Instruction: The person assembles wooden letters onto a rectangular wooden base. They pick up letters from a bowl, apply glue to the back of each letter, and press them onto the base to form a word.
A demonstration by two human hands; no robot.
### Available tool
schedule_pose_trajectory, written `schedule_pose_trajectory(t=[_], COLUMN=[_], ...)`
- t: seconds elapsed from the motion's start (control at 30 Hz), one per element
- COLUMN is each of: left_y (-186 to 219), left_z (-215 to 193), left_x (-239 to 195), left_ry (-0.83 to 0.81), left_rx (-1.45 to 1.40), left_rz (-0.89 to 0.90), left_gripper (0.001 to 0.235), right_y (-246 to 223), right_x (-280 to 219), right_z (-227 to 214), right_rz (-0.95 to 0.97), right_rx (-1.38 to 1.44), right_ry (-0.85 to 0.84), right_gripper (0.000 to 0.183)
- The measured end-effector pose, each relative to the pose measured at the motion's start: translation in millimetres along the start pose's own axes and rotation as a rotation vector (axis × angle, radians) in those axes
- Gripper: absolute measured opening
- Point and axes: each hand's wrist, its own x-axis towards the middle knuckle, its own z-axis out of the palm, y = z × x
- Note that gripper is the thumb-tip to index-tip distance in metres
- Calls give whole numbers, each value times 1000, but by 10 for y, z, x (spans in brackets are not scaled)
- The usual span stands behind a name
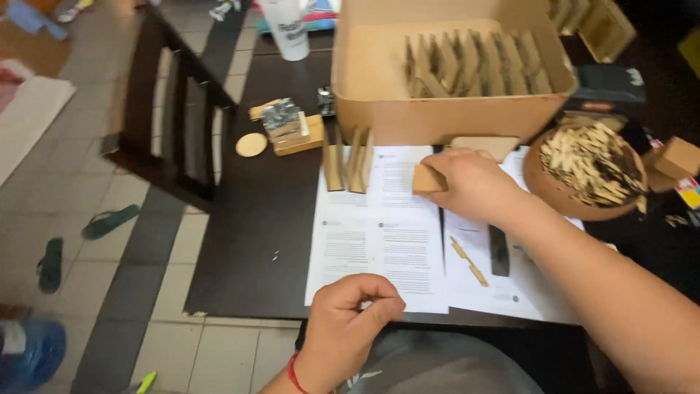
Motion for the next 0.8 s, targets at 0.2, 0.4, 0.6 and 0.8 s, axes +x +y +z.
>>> schedule_pose_trajectory(t=[0.2, 0.4, 0.6, 0.8], left_y=[-110, -53, -223, -366], left_z=[-113, -147, -3, 263], left_x=[-222, -466, -776, -1038], left_ry=[-28, -272, -289, -283], left_rx=[-536, -790, -669, -457], left_rz=[-178, -152, -118, -191], left_gripper=[10, 34, 15, 9], right_y=[-25, -306, -1074, -1172], right_x=[195, -571, -1962, -2437], right_z=[212, 18, 110, 563], right_rz=[-27, -217, -384, -172], right_rx=[-205, -60, 958, 842], right_ry=[-133, 173, -58, 314], right_gripper=[54, 61, 29, 7])
